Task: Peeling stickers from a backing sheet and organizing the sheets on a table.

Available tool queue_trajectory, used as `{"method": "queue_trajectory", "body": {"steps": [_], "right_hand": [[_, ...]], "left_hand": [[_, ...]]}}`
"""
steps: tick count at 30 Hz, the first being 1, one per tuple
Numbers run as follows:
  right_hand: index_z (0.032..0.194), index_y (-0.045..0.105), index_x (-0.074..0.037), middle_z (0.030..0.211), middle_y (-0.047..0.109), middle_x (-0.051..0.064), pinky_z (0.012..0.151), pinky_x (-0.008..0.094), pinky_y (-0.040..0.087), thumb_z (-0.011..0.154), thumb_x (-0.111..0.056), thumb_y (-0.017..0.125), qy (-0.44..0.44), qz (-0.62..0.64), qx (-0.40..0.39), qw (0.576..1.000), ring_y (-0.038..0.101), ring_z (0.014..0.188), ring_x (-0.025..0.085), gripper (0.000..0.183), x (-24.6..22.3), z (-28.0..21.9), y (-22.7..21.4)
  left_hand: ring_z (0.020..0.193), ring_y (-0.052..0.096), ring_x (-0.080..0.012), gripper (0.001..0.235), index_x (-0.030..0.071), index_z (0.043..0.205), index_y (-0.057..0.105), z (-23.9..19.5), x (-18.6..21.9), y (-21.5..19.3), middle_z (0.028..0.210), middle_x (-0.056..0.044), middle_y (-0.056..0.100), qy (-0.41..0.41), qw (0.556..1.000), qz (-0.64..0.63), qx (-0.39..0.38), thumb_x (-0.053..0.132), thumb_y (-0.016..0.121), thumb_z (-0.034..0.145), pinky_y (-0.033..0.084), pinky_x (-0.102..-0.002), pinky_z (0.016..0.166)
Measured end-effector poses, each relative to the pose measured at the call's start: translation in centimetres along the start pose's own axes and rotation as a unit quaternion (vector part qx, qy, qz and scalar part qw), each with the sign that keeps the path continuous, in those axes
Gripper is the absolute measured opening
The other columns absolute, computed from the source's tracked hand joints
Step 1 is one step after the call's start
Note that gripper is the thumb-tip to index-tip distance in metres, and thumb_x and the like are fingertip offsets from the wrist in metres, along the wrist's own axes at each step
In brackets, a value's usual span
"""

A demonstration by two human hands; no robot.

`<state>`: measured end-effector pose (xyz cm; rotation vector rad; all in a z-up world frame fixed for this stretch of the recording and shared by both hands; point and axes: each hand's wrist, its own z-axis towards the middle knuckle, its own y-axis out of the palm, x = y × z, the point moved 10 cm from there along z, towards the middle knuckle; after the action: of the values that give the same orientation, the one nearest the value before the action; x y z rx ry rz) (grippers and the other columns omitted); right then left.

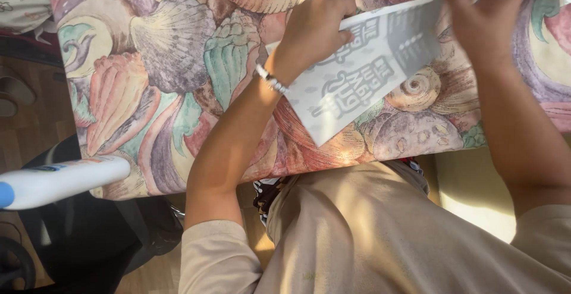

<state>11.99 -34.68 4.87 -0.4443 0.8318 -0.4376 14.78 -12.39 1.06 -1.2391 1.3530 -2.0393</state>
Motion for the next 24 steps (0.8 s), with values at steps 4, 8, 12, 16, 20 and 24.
{"method": "queue_trajectory", "body": {"steps": [4, 8, 12, 16, 20, 24], "right_hand": [[0.147, 0.040, -0.025, 0.152, 0.065, 0.008, 0.118, 0.046, 0.064, 0.109, -0.067, 0.054, 0.259, 0.325, 0.022, 0.909, 0.070, 0.140, 0.029, 0.058, 7.5, -1.8, -0.8], [0.093, 0.060, -0.002, 0.117, 0.064, 0.009, 0.112, 0.045, 0.073, 0.110, -0.010, 0.045, 0.130, 0.301, -0.093, 0.940, 0.073, 0.116, 0.027, 0.025, 1.5, -0.9, 2.5], [0.114, 0.063, 0.000, 0.118, 0.067, 0.010, 0.100, 0.033, 0.057, 0.117, 0.002, 0.078, 0.074, 0.245, -0.077, 0.964, 0.065, 0.113, 0.019, 0.015, -6.0, 1.3, 4.2], [0.124, 0.067, 0.013, 0.117, 0.070, 0.023, 0.089, 0.038, 0.063, 0.119, 0.001, 0.071, 0.018, 0.213, -0.062, 0.975, 0.071, 0.107, 0.030, 0.014, -9.9, 2.3, 4.4], [0.125, 0.064, 0.007, 0.128, 0.067, 0.017, 0.111, 0.043, 0.062, 0.113, 0.001, 0.074, 0.033, 0.267, -0.066, 0.961, 0.067, 0.124, 0.029, 0.017, -8.5, 2.9, 5.1], [0.126, 0.069, -0.005, 0.123, 0.071, 0.013, 0.076, 0.046, 0.061, 0.112, -0.019, 0.080, 0.210, 0.073, -0.163, 0.961, 0.071, 0.108, 0.028, 0.023, -3.6, 5.0, 4.4]], "left_hand": [[0.055, 0.047, -0.0143, 0.019, 0.012, 0.102, 0.063, -5.2, 3.4, -7.9, 0.066, 0.000, 0.056, 0.101, 0.959, -0.184, 0.189, 0.030, 0.067, 0.099, 0.035, -0.031, 0.057], [0.060, 0.028, -0.0089, 0.022, 0.010, 0.100, 0.068, -9.4, 3.9, -11.1, 0.065, 0.003, 0.040, 0.077, 0.926, -0.263, 0.261, 0.032, 0.065, 0.102, 0.029, -0.025, 0.055], [0.065, 0.042, -0.0084, 0.013, 0.009, 0.102, 0.068, -10.9, 1.4, -10.9, 0.072, 0.003, 0.049, 0.018, 0.900, -0.303, 0.314, 0.023, 0.067, 0.101, 0.034, -0.025, 0.058], [0.060, 0.049, -0.0067, 0.022, 0.008, 0.097, 0.065, -10.8, 0.8, -10.5, 0.068, 0.002, 0.057, -0.011, 0.895, -0.336, 0.294, 0.028, 0.058, 0.103, 0.034, -0.023, 0.051], [0.059, 0.032, -0.0065, 0.029, 0.011, 0.088, 0.056, -11.1, 1.2, -10.8, 0.065, 0.005, 0.041, -0.013, 0.896, -0.327, 0.298, 0.034, 0.054, 0.104, 0.024, -0.025, 0.053], [0.049, 0.044, -0.0037, 0.031, 0.008, 0.112, 0.064, -12.1, 1.2, -8.4, 0.089, -0.005, 0.076, -0.035, 0.891, -0.393, 0.224, 0.037, 0.061, 0.101, 0.031, -0.018, 0.036]]}}
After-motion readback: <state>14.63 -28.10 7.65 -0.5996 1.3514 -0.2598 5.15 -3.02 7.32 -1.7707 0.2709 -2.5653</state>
